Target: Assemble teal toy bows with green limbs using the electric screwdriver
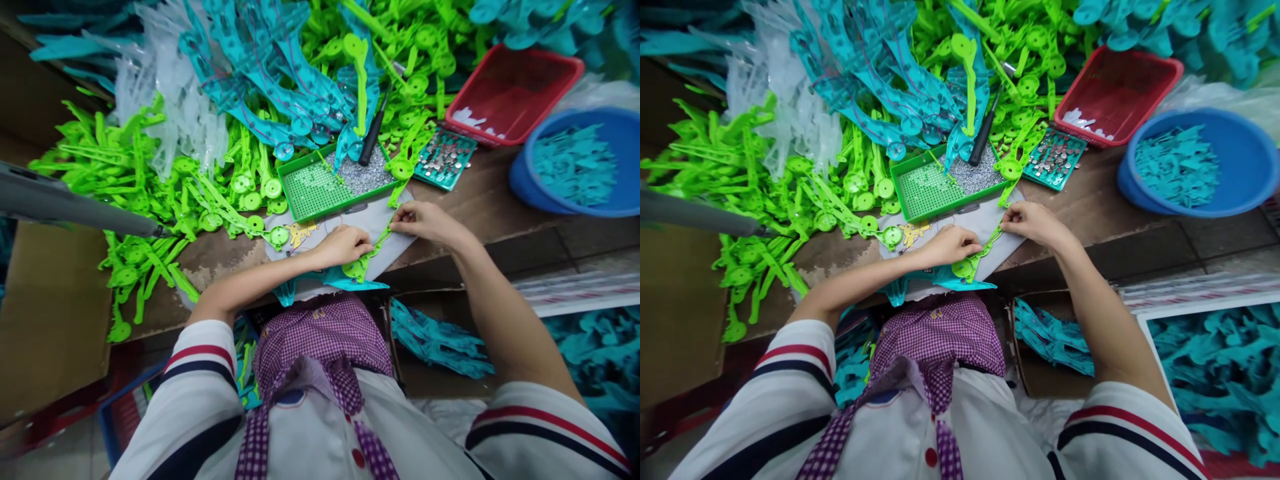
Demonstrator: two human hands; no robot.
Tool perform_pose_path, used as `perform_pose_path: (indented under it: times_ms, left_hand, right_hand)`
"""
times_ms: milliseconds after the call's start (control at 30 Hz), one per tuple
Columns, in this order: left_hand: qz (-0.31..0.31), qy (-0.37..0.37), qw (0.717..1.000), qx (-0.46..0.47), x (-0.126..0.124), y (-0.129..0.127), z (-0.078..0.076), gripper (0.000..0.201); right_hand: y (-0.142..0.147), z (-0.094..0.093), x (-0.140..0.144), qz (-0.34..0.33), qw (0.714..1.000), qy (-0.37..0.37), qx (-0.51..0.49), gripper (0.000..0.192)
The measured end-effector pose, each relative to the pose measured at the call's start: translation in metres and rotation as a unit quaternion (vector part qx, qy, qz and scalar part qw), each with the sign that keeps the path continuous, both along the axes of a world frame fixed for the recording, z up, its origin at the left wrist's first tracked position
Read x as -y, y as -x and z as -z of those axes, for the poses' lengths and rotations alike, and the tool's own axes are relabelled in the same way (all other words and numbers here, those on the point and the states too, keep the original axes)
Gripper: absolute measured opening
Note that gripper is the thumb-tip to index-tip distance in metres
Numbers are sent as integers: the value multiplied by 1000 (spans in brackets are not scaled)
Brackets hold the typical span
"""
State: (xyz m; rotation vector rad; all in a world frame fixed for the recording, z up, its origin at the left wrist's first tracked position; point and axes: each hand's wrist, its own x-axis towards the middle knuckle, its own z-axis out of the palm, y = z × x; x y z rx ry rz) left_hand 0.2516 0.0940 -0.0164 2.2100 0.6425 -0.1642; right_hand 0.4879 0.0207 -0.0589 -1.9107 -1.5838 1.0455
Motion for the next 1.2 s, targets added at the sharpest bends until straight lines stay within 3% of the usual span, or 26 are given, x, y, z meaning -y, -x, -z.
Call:
perform_pose_path:
  times_ms: [133,333,567,800,1067,1200]
  left_hand:
    - [6,40,999,-19,-6,-6,1,18]
    - [-45,147,988,-20,-16,-21,8,6]
    - [-50,152,985,-59,-23,-38,23,16]
    - [-76,182,977,-80,-13,-34,12,6]
    - [-98,176,977,-70,-6,-30,4,4]
    - [-93,183,977,-58,-8,-28,7,3]
  right_hand:
    - [-1,0,0,-2,1000,5,6,41]
    - [-1,1,-2,-7,1000,12,23,37]
    - [-3,3,-4,-11,999,13,29,41]
    - [-1,2,-5,-15,999,20,42,37]
    - [3,-4,8,-11,998,-30,51,37]
    - [26,-5,31,55,989,-130,31,35]
